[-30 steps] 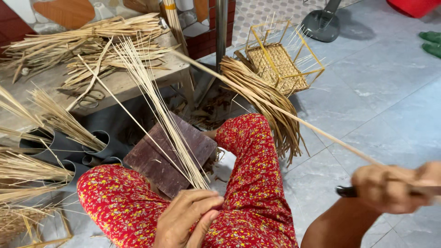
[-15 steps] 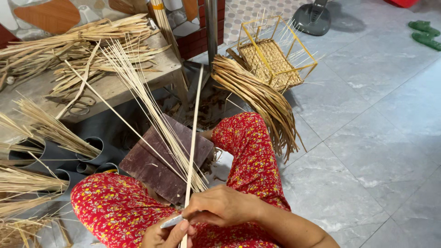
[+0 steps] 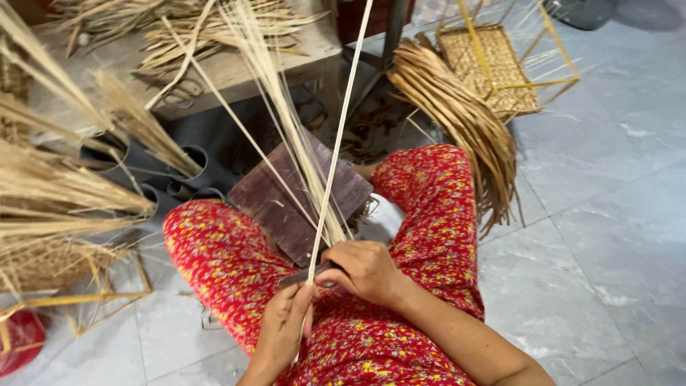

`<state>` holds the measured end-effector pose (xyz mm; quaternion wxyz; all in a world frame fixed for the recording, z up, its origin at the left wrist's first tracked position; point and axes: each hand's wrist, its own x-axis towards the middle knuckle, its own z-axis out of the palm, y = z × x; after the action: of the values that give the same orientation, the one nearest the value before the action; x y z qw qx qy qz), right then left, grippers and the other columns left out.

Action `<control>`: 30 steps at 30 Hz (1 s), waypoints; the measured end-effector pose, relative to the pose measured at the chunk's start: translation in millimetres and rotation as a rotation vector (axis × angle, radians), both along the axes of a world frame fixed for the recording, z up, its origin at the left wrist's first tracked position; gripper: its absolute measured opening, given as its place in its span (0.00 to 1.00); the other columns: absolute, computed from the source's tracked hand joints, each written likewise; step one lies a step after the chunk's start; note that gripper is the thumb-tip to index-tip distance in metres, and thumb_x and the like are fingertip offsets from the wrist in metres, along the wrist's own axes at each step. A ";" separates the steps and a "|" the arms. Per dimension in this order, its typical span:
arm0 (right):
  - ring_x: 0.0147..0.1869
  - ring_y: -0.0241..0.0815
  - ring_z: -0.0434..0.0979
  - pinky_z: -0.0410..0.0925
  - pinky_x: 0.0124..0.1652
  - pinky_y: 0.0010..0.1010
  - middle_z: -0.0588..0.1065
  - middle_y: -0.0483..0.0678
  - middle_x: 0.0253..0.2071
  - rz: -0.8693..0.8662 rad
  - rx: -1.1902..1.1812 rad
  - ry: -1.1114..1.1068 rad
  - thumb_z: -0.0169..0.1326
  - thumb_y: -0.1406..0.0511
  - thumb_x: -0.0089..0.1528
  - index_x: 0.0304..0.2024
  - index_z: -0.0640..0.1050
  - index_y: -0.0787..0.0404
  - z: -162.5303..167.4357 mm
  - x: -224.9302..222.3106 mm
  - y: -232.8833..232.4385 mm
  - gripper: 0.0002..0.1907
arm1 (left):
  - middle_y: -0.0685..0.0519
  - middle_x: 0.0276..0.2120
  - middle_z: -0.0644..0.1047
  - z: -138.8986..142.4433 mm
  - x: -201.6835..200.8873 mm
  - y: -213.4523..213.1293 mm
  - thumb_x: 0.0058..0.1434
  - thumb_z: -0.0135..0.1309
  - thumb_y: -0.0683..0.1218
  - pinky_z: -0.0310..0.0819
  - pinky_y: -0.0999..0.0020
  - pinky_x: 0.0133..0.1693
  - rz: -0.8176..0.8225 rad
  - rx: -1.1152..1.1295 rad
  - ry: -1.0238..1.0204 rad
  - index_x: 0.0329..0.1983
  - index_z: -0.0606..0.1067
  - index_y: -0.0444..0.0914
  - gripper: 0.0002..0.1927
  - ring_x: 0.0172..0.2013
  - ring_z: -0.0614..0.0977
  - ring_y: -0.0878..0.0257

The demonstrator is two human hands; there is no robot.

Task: The person sits on the floor and uses a knife to split and shave thin bamboo strips, drawing each strip against the blade to taper and smooth it, then sets finished strips aside and reaches for the next one from the bundle.

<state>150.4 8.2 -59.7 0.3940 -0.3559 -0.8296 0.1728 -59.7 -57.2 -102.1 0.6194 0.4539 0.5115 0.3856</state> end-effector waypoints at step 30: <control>0.30 0.54 0.80 0.69 0.28 0.42 0.78 0.52 0.28 -0.439 0.021 -0.074 0.56 0.52 0.66 0.40 0.78 0.57 -11.8 7.1 62.8 0.16 | 0.57 0.19 0.74 46.5 -4.8 62.0 0.71 0.41 0.53 0.66 0.76 0.19 -0.281 -0.112 -0.004 0.57 0.72 0.40 0.18 0.16 0.73 0.71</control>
<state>157.5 71.0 -71.5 0.3950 -0.5300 -0.7479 0.0612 -64.5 4.8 -55.6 0.6926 0.4850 0.4624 0.2672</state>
